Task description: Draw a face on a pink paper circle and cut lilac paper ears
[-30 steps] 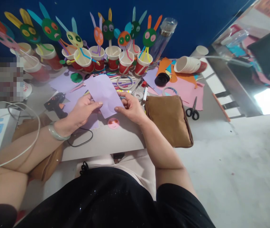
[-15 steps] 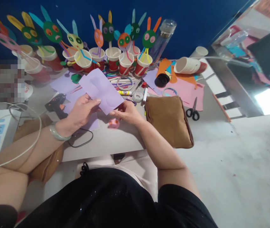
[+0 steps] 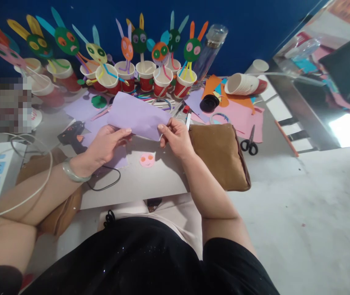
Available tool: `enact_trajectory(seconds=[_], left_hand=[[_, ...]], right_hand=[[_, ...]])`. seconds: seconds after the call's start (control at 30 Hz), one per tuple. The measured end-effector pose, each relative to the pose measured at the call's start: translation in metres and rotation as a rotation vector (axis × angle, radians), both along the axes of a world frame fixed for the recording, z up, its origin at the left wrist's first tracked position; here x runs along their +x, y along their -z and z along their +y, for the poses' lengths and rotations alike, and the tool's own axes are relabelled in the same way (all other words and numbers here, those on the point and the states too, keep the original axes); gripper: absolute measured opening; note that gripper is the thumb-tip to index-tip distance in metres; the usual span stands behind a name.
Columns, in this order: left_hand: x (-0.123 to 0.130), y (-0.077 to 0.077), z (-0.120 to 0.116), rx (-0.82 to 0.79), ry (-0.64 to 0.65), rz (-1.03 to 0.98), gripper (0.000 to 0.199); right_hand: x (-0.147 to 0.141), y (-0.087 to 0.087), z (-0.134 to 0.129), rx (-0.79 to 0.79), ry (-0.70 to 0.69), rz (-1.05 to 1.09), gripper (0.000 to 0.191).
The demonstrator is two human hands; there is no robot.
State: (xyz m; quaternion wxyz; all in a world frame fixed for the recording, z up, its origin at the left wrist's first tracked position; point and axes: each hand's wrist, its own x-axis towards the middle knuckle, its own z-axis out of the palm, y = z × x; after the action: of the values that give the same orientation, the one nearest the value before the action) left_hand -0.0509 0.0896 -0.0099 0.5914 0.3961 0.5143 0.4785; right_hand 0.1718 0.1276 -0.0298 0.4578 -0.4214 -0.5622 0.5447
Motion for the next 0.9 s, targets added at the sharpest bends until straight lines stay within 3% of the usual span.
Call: enact_trajectory(seconds=[0.23, 0.47, 0.7, 0.9], left_hand=[[-0.007, -0.001, 0.008, 0.15, -0.133, 0.049, 0.016], [-0.006, -0.001, 0.009, 0.134, -0.119, 0.047, 0.012], [-0.004, -0.003, 0.007, 0.127, -0.112, 0.052, 0.01], [-0.003, -0.004, 0.006, 0.127, -0.119, 0.048, 0.013]], right_hand=[[0.005, -0.006, -0.001, 0.054, -0.025, -0.069, 0.053], [0.009, -0.001, 0.006, 0.096, 0.097, -0.074, 0.055], [0.007, -0.001, 0.004, 0.035, -0.038, -0.059, 0.051], [0.012, 0.005, 0.008, 0.056, 0.017, -0.052, 0.067]])
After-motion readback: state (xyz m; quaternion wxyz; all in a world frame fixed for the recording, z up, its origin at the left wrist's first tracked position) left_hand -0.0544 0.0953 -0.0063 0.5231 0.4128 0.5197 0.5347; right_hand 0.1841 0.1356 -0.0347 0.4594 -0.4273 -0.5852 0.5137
